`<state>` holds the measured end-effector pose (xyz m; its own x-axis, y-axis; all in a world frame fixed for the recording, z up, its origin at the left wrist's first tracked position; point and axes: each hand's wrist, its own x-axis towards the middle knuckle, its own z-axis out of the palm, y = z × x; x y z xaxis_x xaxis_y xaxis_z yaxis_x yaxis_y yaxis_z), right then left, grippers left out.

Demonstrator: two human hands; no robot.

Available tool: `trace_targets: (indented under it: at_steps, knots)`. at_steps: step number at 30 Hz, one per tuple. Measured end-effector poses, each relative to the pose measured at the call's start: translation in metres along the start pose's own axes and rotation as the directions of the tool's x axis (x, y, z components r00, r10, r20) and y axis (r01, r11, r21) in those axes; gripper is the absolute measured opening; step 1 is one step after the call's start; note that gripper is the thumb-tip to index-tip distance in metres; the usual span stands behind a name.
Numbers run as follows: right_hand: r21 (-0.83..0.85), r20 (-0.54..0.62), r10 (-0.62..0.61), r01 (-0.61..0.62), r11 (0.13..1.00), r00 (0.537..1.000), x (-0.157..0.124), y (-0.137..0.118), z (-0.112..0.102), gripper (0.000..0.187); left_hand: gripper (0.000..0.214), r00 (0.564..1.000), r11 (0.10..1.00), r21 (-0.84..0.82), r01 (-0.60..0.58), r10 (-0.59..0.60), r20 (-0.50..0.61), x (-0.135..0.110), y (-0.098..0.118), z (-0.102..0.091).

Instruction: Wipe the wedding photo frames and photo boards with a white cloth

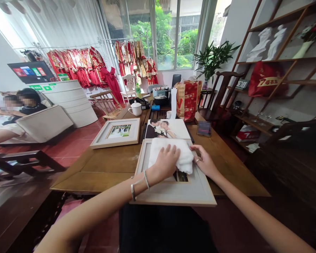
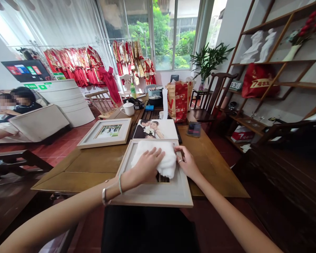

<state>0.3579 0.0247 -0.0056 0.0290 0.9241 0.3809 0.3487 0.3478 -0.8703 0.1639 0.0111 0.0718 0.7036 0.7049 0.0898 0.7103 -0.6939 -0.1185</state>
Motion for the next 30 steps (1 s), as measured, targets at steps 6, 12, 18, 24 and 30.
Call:
trace_targets:
  at_steps: [6,12,18,24,30]
  knots:
    - [-0.009,-0.046,-0.008,0.008,1.0,0.999,0.0,0.007,-0.001,0.026,0.069,0.996,0.995,-0.053,-0.087,0.084,-0.043,0.036,-0.026,0.012]
    - [-0.031,-0.06,-0.008,0.006,1.0,0.998,-0.001,0.007,-0.002,0.029,0.074,0.971,0.954,-0.188,-0.232,0.24,0.019,0.033,-0.036,0.01]
    - [-0.056,-0.047,0.005,-0.007,0.998,0.999,-0.003,-0.002,-0.002,0.032,0.07,0.937,0.867,-0.418,-0.272,0.337,0.089,-0.04,-0.011,-0.014]
    - [-0.041,-0.054,0.023,-0.025,0.999,0.998,-0.004,-0.008,0.003,0.034,0.078,0.879,0.762,-0.518,-0.388,0.475,0.04,-0.085,0.006,-0.03]
    - [0.003,-0.045,0.083,-0.083,0.997,0.995,-0.001,-0.001,0.005,0.036,0.066,0.909,0.855,-0.341,-0.391,0.416,0.003,-0.061,0.022,-0.025]
